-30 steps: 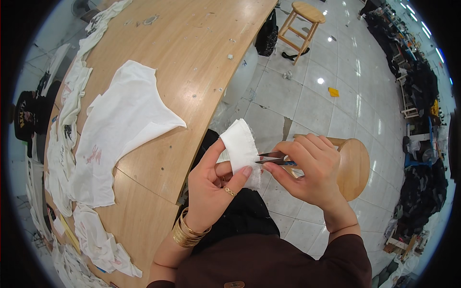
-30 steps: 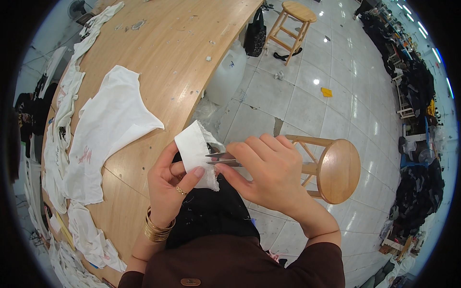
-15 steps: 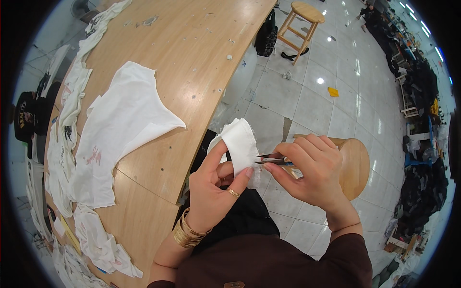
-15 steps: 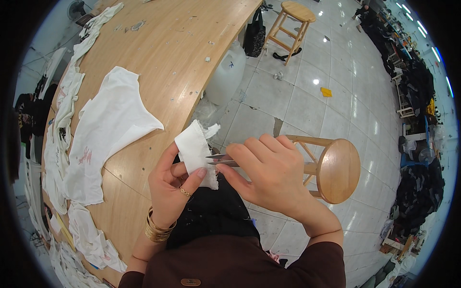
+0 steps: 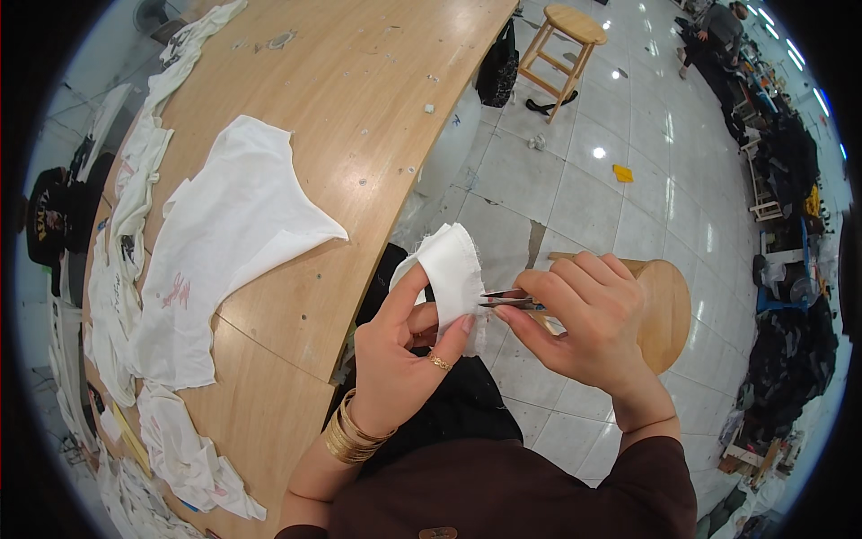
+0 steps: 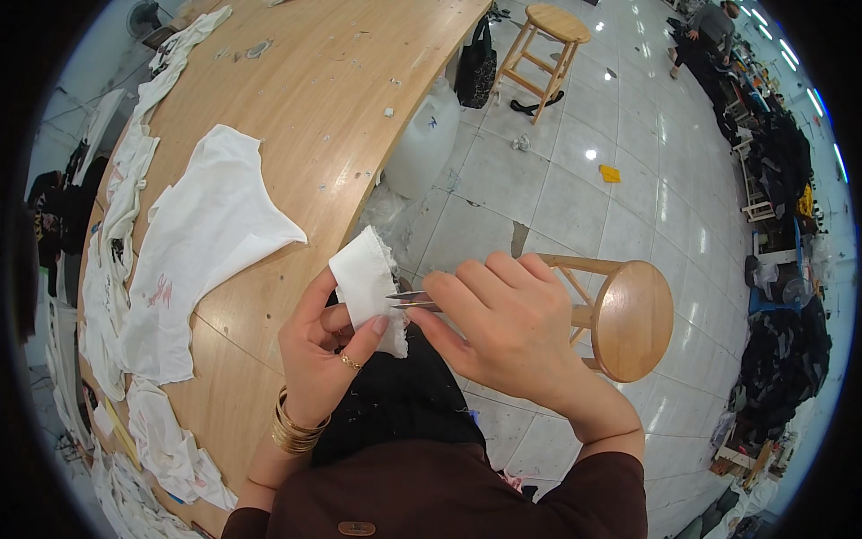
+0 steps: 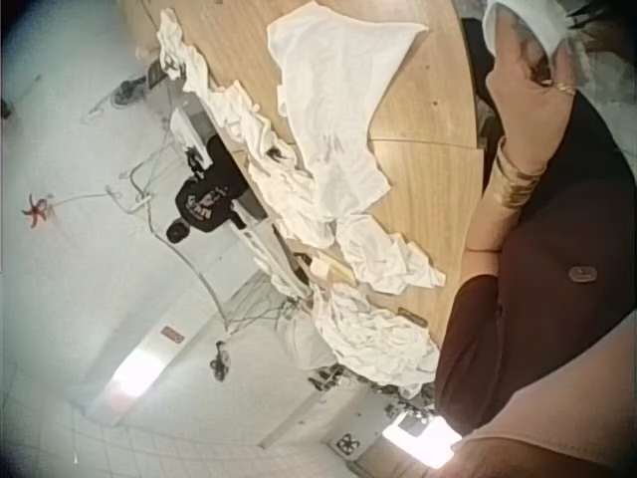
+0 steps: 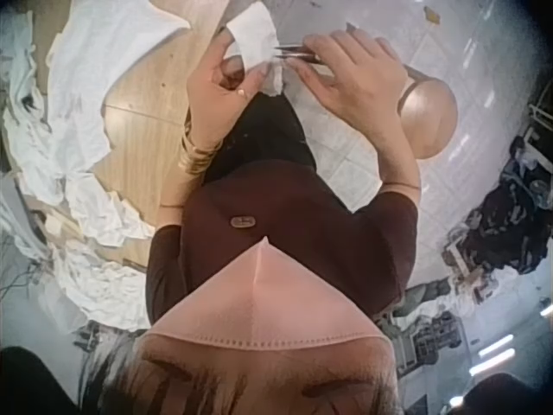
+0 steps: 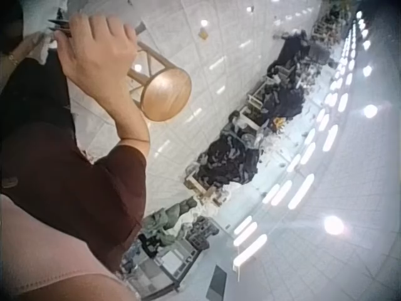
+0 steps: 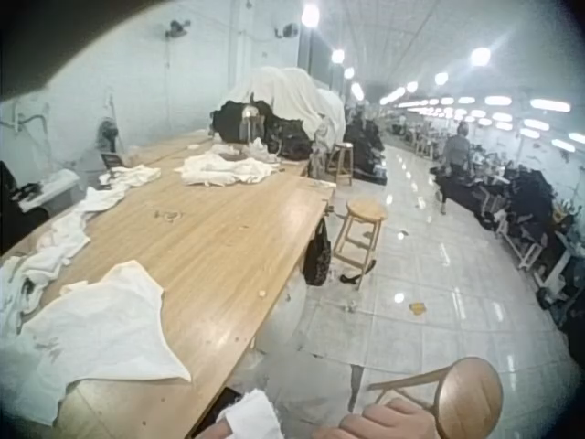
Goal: The recorder uses thread snips to trim excess threads and loose fabric from white garment pieces in an industrial factory.
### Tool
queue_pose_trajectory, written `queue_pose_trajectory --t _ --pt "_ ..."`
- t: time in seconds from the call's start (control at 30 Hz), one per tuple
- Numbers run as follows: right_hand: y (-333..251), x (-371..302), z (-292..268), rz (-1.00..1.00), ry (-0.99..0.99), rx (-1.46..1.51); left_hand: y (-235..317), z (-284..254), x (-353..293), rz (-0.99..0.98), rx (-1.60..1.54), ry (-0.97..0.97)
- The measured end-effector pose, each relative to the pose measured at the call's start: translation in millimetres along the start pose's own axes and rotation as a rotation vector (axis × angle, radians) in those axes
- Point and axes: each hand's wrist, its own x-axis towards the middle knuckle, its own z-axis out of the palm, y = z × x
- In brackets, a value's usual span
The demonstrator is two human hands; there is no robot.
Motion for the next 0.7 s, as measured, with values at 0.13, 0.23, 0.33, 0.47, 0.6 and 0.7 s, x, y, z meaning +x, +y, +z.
queue_pose_trajectory --t 0.13,0.23,0.33,0.47,0.6,0.7 --pt "0.5 -0.2 -0.2 -0.013 -0.003 -0.019 -0.8 -0.5 0.1 -0.001 0.017 -0.002" --pt "2.3 0.3 1.0 -0.043 0.004 -0.033 0.4 -1.5 0.5 -0.005 0.006 -0.021" --pt "2.8 2.2 -1.0 -0.071 0.006 -0.045 2.5 -2.1 0.9 -0.036 -0.052 -0.037" --pt "2.0 4.0 -4.7 -0.099 -0.004 -0.059 4.3 -2.1 2.8 -0.085 -0.110 -0.049" --pt "3.5 3.8 -4.2 -0.110 0.000 -0.064 5.7 -2.2 3.8 -0.109 -0.128 -0.070" --pt "3.8 3.4 -3.0 -0.105 0.005 -0.059 7.7 -2.2 4.7 -0.131 -0.132 -0.078"
